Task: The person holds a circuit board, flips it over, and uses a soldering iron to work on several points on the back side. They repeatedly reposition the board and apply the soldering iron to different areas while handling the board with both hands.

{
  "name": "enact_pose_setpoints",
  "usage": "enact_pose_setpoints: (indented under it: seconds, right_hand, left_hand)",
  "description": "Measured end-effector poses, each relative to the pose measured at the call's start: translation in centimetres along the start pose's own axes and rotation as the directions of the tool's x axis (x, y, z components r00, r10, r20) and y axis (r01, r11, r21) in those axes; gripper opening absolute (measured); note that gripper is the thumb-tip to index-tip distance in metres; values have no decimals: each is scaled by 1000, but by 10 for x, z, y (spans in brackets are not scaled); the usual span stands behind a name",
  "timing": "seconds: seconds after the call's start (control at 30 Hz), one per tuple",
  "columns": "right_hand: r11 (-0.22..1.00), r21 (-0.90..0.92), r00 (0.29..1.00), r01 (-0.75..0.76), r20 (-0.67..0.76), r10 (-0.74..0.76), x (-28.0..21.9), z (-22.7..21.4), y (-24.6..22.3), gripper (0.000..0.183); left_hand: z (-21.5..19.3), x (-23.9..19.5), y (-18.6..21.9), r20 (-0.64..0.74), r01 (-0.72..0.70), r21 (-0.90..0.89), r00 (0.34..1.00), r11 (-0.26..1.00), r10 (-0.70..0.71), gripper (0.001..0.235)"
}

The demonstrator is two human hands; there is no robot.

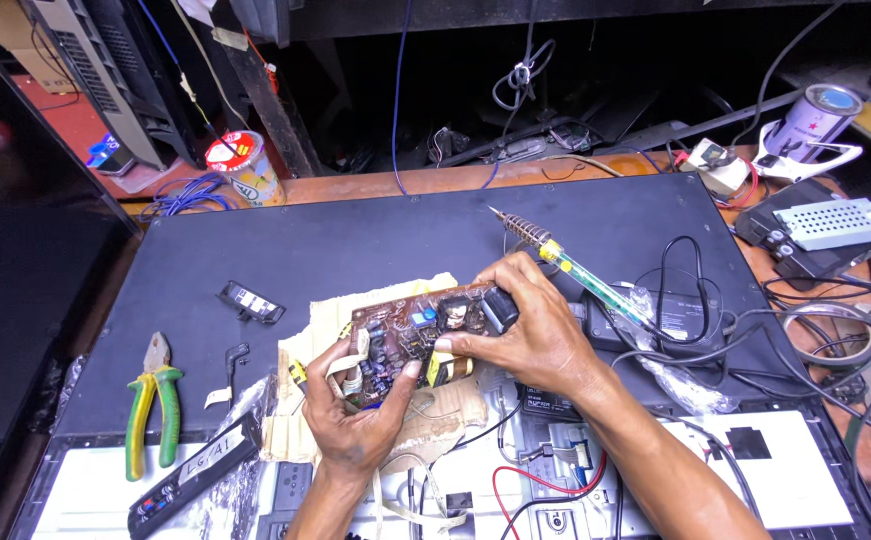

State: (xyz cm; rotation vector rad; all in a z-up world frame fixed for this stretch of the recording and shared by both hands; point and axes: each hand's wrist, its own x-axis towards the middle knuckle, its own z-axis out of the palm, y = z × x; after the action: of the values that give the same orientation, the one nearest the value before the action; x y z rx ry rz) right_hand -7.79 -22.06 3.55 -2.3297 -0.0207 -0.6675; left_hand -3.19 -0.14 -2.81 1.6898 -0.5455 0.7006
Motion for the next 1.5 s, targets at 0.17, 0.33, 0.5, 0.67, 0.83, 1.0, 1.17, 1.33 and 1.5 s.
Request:
enact_pose_setpoints:
  seconds: [0.17,0.33,0.5,0.67,0.83,1.0,1.17,1.33,1.5]
  right_hand:
    - [1000,13,1000,-26,17,26,3,1,3,55]
    - [999,21,999,-44,30,43,3,3,2,52]
    - [996,-15,996,-83,17,83,3,8,4,56]
    - [996,2,993,-91,77,90,2,-1,-1,55]
    - [996,-67,993,54,110,-46,3,2,3,57]
    - [998,33,977,57,203,-63,8,-3,3,50]
    - [997,70,967,-15,253,-3,9,4,17,45]
    - [995,102,965,-13,263,-15,8,7,20,39]
    - [992,127,969,6,244,-37,9,10,25,41]
  left_hand:
    - [-1,1,1,21,-15,34,1000,999,15,64]
    - [-3,9,6,53,-30,27,998,999,29,61]
    - [-2,15,12,111,97,-96,990,991,-86,53]
    - [-2,14,12,113,106,34,988,994,-109,58]
    - [-1,13,13,144,115,76,982,990,-125,57]
    - [-2,17,14,209,99,60,972,993,-109,56]
    - [-1,18,7,259,83,96,960,992,-105,58]
    - [-1,16,7,272,83,71,957,994,-99,57]
    - [1,19,12,281,164,72,943,984,-178,54]
